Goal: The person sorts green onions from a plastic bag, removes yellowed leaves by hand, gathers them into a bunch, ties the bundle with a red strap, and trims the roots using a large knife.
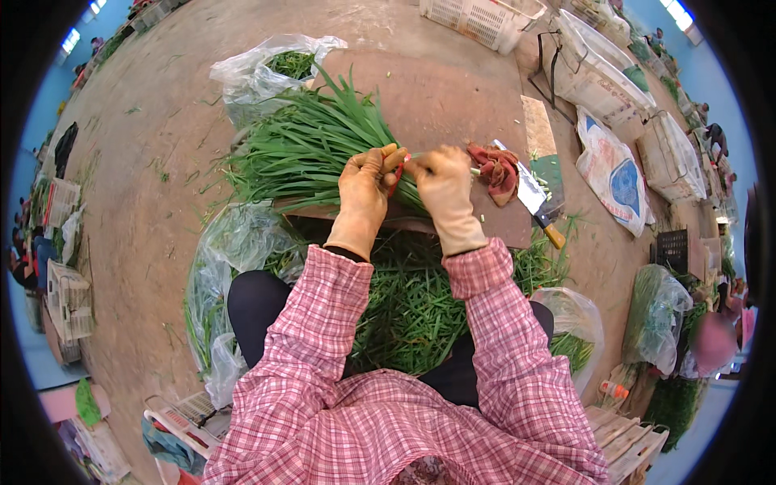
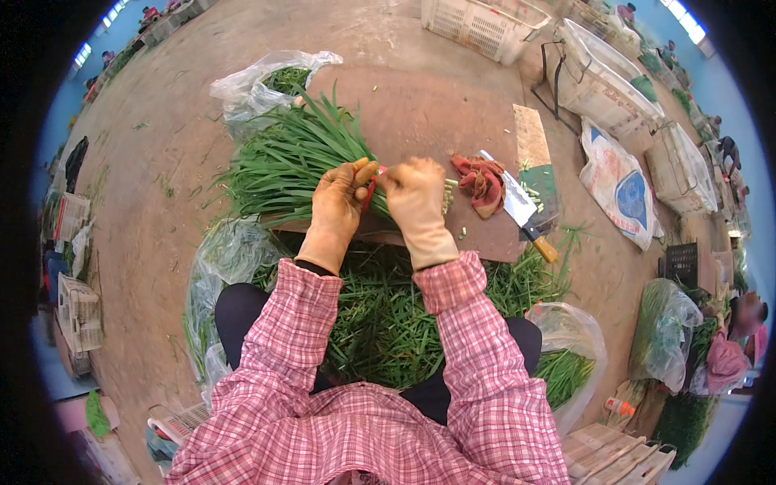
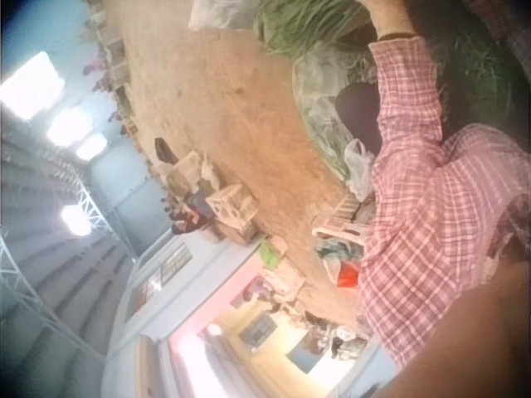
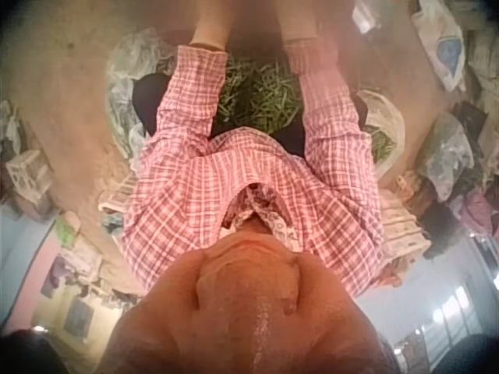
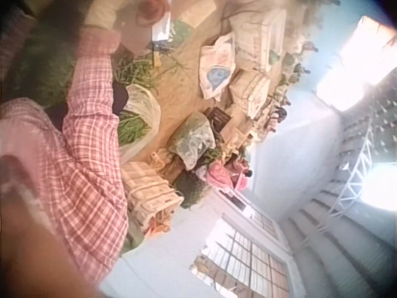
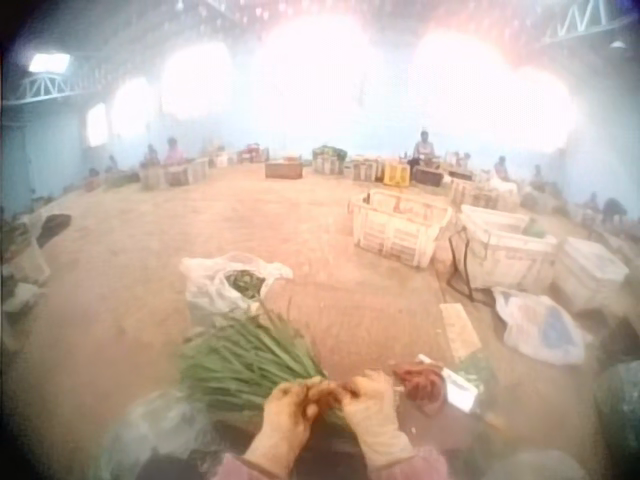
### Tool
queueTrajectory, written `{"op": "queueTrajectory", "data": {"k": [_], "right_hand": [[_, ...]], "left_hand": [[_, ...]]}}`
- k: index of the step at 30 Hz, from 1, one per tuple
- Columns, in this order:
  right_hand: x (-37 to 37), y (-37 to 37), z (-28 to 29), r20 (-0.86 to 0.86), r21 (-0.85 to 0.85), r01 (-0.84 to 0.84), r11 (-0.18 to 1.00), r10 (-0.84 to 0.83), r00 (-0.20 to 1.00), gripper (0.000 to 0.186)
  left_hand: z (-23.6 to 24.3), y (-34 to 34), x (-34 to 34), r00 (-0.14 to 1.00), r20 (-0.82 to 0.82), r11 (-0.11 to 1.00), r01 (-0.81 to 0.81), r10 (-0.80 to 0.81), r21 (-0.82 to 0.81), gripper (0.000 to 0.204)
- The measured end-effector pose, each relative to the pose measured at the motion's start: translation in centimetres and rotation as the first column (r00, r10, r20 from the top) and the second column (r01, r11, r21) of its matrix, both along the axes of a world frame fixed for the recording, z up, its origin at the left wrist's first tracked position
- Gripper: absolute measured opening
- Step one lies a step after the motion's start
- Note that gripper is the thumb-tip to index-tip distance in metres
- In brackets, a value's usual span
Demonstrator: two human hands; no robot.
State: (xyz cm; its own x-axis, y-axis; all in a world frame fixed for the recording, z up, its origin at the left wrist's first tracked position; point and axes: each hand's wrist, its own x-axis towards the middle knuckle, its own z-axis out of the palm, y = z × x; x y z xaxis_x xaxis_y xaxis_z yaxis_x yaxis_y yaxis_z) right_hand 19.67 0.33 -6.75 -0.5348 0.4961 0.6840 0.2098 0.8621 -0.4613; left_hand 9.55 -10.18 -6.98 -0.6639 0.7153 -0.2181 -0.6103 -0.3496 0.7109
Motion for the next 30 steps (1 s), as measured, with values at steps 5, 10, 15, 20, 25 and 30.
{"op": "queueTrajectory", "data": {"k": [5,10,15,20,25,30], "right_hand": [[1.4,-0.1,1.2,0.011,-0.066,-0.209,0.976,0.210,0.978,0.010],[-1.0,0.9,4.6,0.343,-0.111,-0.085,0.990,0.119,0.932,0.026],[-3.4,1.8,5.8,0.518,-0.646,0.207,0.735,0.222,0.826,0.036],[-0.2,1.9,3.4,0.546,-0.359,0.285,0.889,-0.048,0.837,0.031],[1.2,-1.6,1.8,0.238,0.152,-0.089,0.984,0.051,0.970,0.024],[1.0,1.6,5.1,0.309,-0.376,0.049,0.925,0.076,0.948,0.035]], "left_hand": [[0.1,0.8,-0.1,0.899,-0.386,0.957,0.105,-0.207,-0.270,0.038],[0.1,0.2,0.1,0.492,-0.788,0.846,-0.170,-0.371,-0.505,0.109],[-0.6,0.6,0.5,0.655,-0.710,0.897,-0.108,-0.259,-0.428,0.098],[0.6,0.8,0.4,0.952,-0.287,0.965,0.032,-0.109,-0.261,0.079],[2.5,2.2,-1.3,0.862,-0.458,0.922,0.028,-0.217,-0.385,0.074],[2.3,-1.7,-1.5,0.642,-0.716,0.851,-0.185,-0.274,-0.491,0.039]]}}
